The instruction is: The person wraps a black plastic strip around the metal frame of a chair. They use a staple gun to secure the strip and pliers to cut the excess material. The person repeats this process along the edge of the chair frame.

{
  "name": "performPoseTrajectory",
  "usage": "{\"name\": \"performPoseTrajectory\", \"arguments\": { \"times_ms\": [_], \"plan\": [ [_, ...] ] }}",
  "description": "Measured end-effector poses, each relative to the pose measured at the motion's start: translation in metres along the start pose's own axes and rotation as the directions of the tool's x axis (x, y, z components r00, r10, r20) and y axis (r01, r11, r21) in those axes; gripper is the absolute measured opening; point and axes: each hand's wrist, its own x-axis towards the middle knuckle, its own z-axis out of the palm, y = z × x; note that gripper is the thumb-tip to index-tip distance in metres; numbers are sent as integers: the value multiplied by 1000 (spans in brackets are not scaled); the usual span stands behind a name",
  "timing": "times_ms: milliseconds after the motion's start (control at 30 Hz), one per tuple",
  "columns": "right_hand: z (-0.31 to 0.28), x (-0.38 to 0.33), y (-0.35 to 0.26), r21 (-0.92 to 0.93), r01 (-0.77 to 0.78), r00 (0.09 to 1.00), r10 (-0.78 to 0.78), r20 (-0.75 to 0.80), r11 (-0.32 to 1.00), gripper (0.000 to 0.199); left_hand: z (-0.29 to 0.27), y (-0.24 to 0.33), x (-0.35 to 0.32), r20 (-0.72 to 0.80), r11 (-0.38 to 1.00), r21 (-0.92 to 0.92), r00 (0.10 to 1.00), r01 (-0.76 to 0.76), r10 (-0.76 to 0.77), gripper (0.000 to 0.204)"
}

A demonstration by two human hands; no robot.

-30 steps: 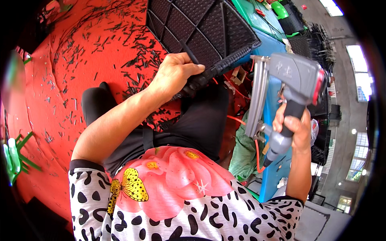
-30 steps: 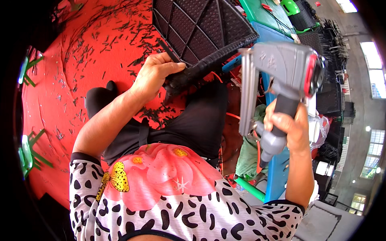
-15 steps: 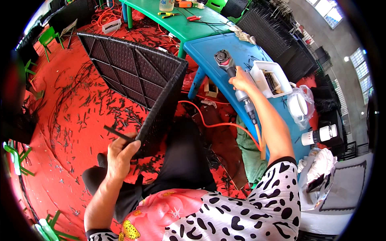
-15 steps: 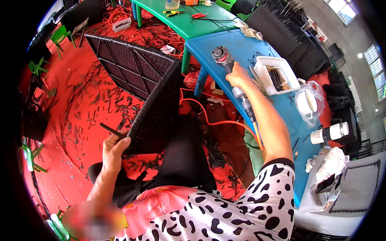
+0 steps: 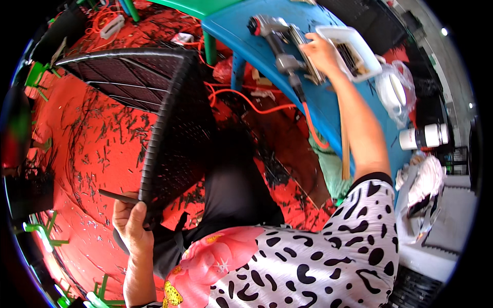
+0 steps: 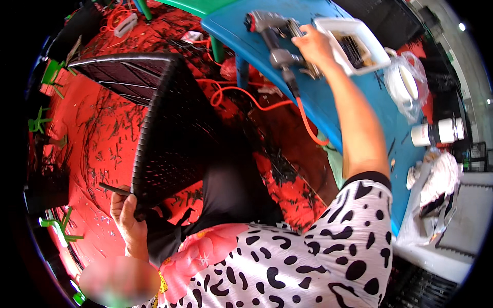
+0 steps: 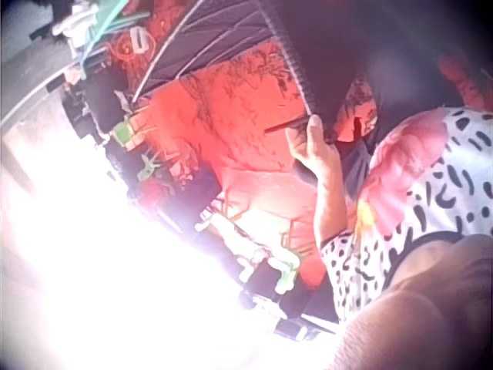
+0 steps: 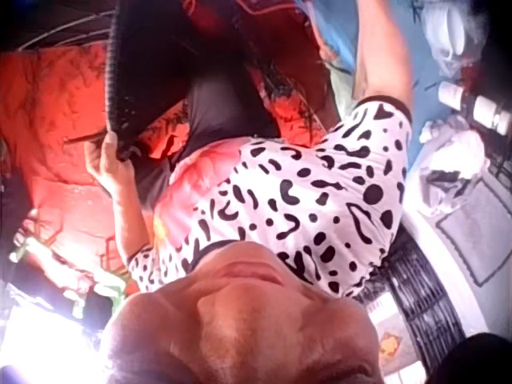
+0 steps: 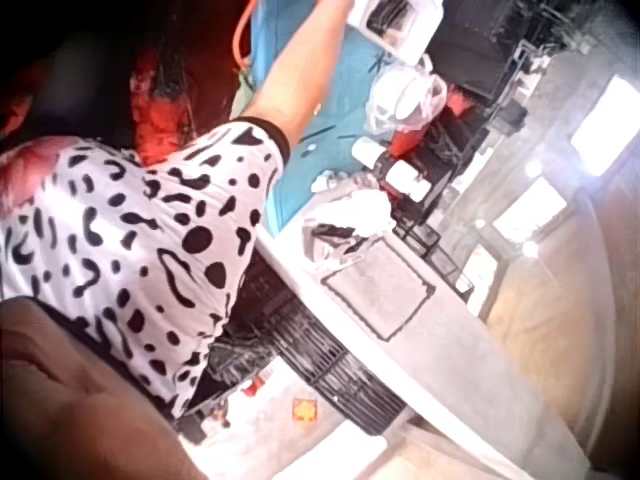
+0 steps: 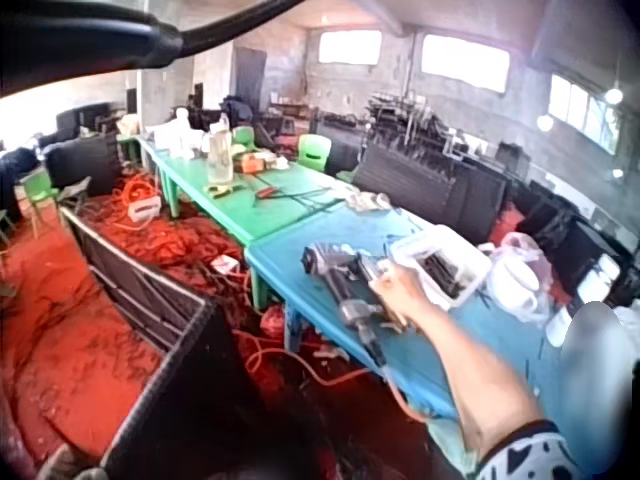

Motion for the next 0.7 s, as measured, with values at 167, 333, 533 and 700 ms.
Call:
{"name": "performPoseTrajectory", "arguments": {
  "times_ms": [167, 333, 533, 700],
  "plan": [
    [-94, -103, 106, -237, -154, 988, 144, -57, 959, 53, 18, 3, 1, 4, 995, 10, 995, -99, 99, 8],
    [-131, -200, 167, -560, -303, 946, 313, -82, 771, 84, 7, 9, -2, 6, 999, 30, 999, -43, 43, 6],
    [-120, -232, 156, -243, -369, 861, 428, 273, 897, 62, -44, 35, -6, 4, 969, 242, 998, 55, -58, 8],
    [-115, -212, 194, -533, -228, 895, 391, 216, 815, 70, -69, 11, -16, 44, 994, 94, 998, -58, 54, 10]
  ]
}}
